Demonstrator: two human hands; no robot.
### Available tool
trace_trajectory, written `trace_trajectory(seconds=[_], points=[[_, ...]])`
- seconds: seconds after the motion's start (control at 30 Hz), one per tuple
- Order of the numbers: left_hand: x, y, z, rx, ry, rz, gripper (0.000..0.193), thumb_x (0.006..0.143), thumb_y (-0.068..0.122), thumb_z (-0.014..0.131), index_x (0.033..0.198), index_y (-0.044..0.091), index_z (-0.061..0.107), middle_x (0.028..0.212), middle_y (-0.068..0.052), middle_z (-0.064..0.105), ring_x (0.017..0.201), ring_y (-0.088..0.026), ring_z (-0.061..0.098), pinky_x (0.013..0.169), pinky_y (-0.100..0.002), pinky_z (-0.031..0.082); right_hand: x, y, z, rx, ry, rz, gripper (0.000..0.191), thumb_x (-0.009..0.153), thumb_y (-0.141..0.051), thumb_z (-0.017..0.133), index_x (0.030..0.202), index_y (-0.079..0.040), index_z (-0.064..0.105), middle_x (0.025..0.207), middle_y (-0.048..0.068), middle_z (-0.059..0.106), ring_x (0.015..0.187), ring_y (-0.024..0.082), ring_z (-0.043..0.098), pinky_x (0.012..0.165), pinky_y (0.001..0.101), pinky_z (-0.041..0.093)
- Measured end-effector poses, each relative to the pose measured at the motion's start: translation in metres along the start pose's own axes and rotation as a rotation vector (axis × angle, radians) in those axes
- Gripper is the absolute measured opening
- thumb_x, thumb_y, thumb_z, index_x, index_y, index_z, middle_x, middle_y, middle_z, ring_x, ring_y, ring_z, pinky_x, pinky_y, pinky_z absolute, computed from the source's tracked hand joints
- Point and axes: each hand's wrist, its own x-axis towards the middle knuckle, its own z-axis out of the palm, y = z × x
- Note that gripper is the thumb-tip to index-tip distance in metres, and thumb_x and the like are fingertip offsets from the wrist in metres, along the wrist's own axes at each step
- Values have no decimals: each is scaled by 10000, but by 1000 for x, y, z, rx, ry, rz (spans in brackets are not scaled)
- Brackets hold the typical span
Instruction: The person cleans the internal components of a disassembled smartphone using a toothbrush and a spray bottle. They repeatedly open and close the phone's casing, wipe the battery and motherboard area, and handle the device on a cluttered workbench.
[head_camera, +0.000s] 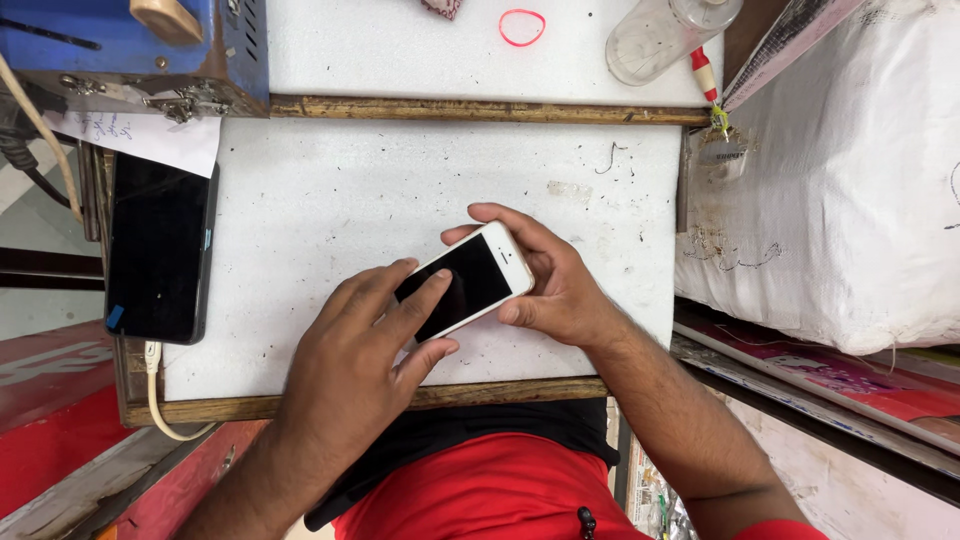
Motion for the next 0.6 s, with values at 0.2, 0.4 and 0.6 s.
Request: trace_trajectory(seconds=[0.2,0.4,0.6], points=[[-9,4,-7,69,-43,18,631,784,343,813,1348,122,635,1358,-199,591,1188,-362,608,913,-429,577,-3,3,-3,-54,-73,-14,967,882,-397,886,1621,-58,363,1552,196,568,1476,261,550,1278,435,479],[-11,5,1,111,-35,80,620,807,334,798,1365,121,632,1334,-234,580,1180,-368,607,919,-457,566,-3,6,-3,-62,-108,-19,946,866,-428,873,1608,-70,407,1540,186,591,1495,270,545,1301,445,464],[-16,2,9,145,-2,122,604,830,330,778,1373,118,621,1356,-248,579,1227,-371,597,969,-492,546,-3,4,-4,7,-110,45,948,821,-395,906,1570,-74,421,1547,193,572,1489,288,535,1271,458,485]])
